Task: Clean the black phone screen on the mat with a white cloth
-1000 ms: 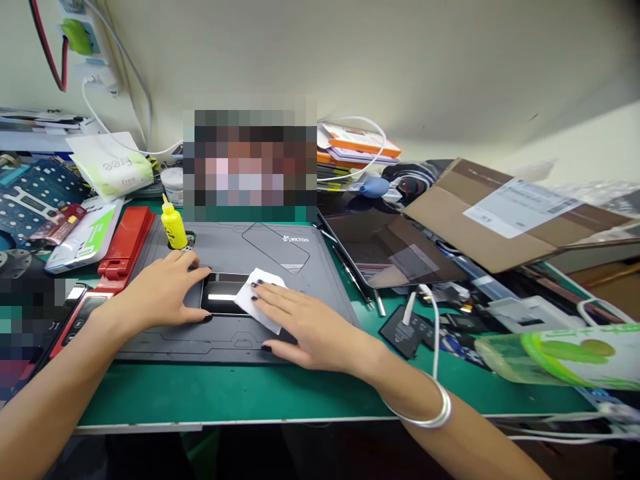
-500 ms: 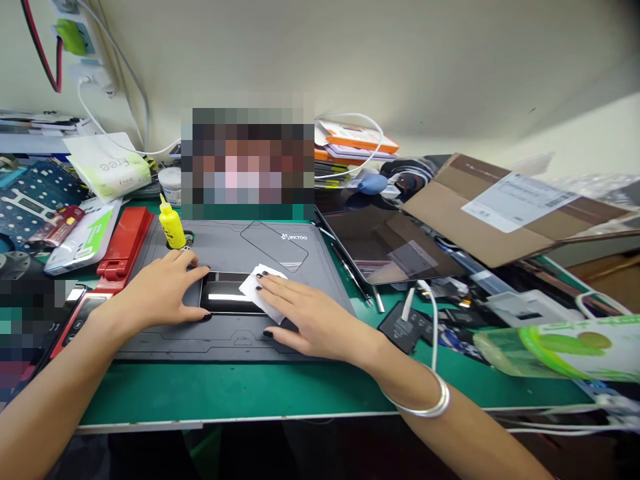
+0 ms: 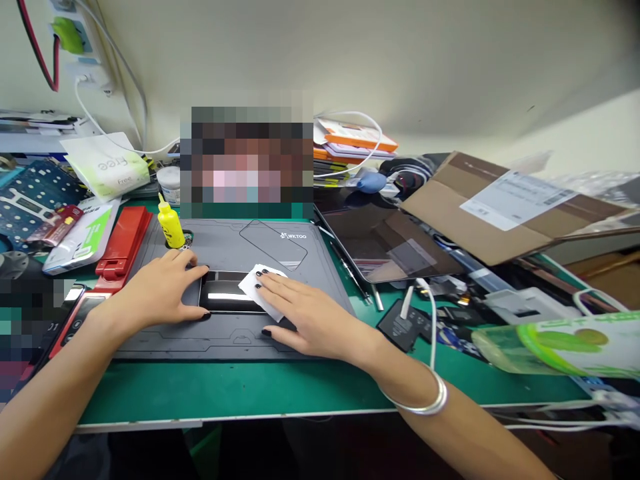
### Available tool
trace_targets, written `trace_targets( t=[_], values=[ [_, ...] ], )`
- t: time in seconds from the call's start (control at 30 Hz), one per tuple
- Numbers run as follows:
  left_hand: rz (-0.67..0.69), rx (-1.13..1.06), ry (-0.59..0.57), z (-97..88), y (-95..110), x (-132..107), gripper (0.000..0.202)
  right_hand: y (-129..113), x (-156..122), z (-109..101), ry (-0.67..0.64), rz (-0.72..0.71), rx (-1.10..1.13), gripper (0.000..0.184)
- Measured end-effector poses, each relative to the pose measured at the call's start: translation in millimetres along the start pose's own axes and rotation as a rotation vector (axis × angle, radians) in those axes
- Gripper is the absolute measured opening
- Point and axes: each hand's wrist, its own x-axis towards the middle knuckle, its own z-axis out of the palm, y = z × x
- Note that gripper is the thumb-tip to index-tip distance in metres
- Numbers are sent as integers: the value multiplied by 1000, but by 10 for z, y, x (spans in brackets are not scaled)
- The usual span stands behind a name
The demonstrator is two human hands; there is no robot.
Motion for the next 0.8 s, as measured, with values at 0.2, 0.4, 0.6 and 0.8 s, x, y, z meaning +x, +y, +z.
trace_targets(
  t=[0.2, 0.4, 0.6, 0.8],
  values=[
    [9, 41, -20, 11, -7, 2, 65, -81, -2, 3, -54, -128, 21, 60],
    [11, 16, 0, 14, -18, 8, 64, 4, 8, -14, 3, 18, -47, 55],
    [13, 13, 9, 25, -20, 5, 61, -147, 14, 32, -61, -160, 58, 60],
    [17, 72, -25, 0, -5, 12, 63, 36, 4, -26, -28, 21, -18, 57]
  ],
)
